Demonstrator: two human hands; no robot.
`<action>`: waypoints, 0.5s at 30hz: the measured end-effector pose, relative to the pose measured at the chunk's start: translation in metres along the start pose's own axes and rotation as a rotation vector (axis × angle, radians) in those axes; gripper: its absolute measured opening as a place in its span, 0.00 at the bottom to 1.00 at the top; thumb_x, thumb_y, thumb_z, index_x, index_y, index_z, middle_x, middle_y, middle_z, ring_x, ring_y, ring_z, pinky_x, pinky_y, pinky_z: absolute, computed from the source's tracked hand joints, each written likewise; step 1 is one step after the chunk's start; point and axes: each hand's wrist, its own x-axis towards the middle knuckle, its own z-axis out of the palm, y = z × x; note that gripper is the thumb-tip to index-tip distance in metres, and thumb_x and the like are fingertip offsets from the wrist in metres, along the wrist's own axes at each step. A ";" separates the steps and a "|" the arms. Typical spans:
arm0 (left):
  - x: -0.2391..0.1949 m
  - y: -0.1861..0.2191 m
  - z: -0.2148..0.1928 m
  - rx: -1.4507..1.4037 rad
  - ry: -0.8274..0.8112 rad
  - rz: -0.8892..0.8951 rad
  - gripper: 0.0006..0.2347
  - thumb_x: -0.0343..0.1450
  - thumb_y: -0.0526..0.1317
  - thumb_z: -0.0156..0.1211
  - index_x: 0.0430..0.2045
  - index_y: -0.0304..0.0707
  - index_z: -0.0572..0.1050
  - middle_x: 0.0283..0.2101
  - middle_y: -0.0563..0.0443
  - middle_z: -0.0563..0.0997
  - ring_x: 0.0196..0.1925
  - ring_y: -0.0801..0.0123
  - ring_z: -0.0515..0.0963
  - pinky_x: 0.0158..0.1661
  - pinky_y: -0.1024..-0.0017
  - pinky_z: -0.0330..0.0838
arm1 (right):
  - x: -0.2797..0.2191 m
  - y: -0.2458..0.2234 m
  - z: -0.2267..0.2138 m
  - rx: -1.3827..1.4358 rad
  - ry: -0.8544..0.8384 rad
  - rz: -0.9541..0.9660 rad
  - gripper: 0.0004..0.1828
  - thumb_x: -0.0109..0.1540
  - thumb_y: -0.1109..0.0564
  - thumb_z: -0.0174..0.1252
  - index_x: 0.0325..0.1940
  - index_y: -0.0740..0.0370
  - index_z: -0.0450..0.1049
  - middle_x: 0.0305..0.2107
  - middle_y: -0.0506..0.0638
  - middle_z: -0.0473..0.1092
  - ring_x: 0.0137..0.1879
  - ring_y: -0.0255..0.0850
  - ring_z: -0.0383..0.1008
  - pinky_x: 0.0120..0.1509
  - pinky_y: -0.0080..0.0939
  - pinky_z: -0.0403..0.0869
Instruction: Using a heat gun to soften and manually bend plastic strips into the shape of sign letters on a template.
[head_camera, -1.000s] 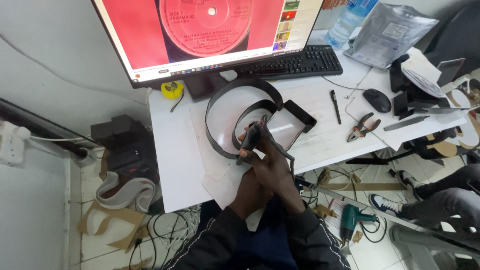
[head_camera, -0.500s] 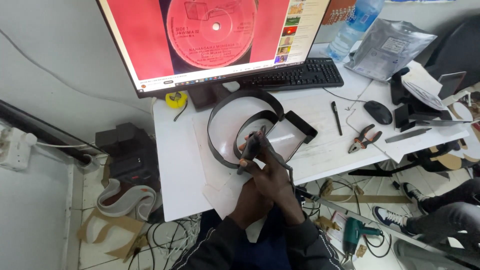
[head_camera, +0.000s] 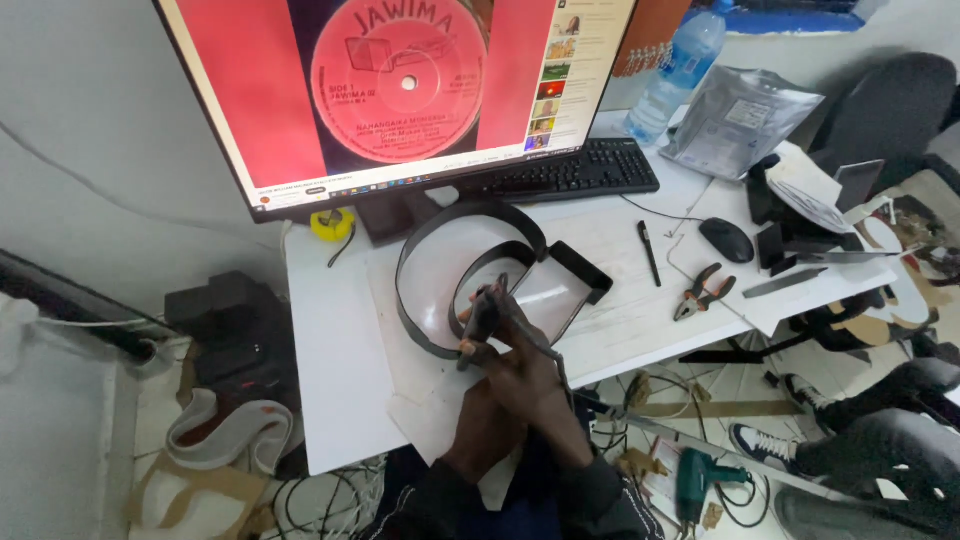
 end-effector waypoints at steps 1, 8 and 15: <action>0.003 -0.001 0.000 -0.007 -0.002 0.000 0.08 0.74 0.27 0.65 0.45 0.32 0.85 0.33 0.42 0.84 0.34 0.56 0.84 0.33 0.63 0.82 | 0.003 0.005 0.000 0.011 -0.006 -0.003 0.32 0.67 0.61 0.71 0.75 0.64 0.72 0.55 0.64 0.84 0.64 0.68 0.85 0.68 0.74 0.81; 0.002 0.003 -0.001 -0.024 -0.020 0.005 0.08 0.74 0.27 0.65 0.45 0.32 0.85 0.33 0.42 0.84 0.34 0.56 0.85 0.33 0.63 0.82 | -0.004 -0.010 0.002 0.074 0.001 0.058 0.30 0.69 0.60 0.69 0.74 0.69 0.71 0.54 0.71 0.82 0.63 0.75 0.84 0.67 0.77 0.80; -0.001 0.005 0.001 -0.082 -0.015 -0.003 0.09 0.74 0.26 0.65 0.46 0.32 0.85 0.34 0.42 0.84 0.34 0.56 0.85 0.33 0.63 0.82 | -0.006 -0.003 0.003 0.062 0.038 -0.022 0.29 0.67 0.62 0.72 0.72 0.64 0.75 0.50 0.65 0.84 0.60 0.68 0.87 0.65 0.72 0.82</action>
